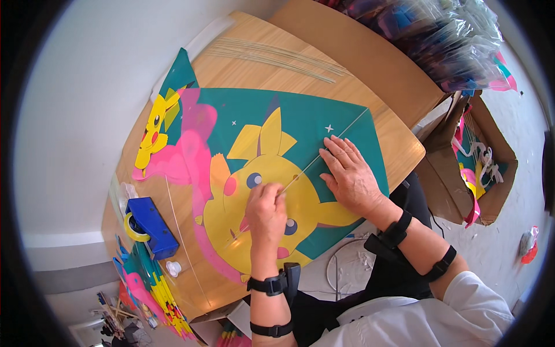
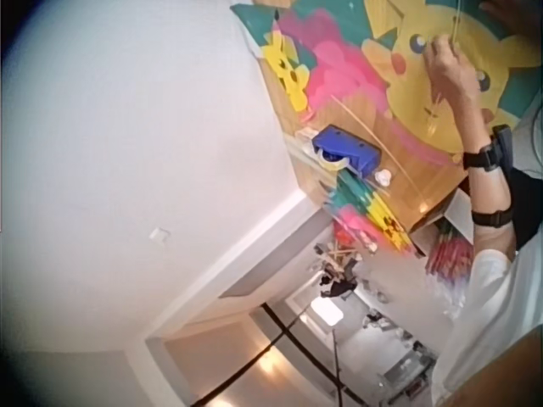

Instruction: Assembling plastic kites by attaching supports, strings, and tape.

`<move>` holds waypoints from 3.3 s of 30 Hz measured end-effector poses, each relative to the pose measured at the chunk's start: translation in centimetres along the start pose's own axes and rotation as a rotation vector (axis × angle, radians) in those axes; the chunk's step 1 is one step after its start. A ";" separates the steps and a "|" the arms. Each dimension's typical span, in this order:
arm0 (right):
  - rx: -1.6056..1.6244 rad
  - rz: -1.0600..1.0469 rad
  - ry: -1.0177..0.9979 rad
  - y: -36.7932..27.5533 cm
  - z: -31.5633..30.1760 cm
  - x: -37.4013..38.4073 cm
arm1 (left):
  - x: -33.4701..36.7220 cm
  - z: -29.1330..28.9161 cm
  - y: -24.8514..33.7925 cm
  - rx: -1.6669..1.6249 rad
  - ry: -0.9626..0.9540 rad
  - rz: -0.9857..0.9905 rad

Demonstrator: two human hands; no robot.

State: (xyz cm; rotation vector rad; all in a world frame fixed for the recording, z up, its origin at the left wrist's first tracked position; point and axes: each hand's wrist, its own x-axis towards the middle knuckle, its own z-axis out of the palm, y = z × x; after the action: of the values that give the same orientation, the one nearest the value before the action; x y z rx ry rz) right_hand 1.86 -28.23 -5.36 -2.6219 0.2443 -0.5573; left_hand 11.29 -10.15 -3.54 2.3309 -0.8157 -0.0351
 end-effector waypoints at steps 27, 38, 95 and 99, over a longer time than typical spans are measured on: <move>-0.023 -0.039 0.020 -0.2 -0.2 -0.1 | 1.5 2.5 1.6 0.011 0.114 0.083; 0.014 -0.110 0.088 -0.9 -0.2 0.0 | -4.5 -3.9 -2.3 0.044 0.420 0.045; 1.042 0.365 -0.933 -31.1 10.5 -9.4 | -29.6 -15.5 -9.6 -0.300 0.332 -0.690; 1.119 0.374 -1.037 -31.1 7.0 -13.8 | -26.8 -21.2 -14.4 -0.267 0.635 -0.587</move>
State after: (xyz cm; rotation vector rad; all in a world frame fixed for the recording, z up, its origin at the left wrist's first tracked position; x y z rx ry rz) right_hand -5.16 5.58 -1.57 -1.4161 0.0369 0.6509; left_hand 2.43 25.71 -0.40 2.0561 0.1811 0.3088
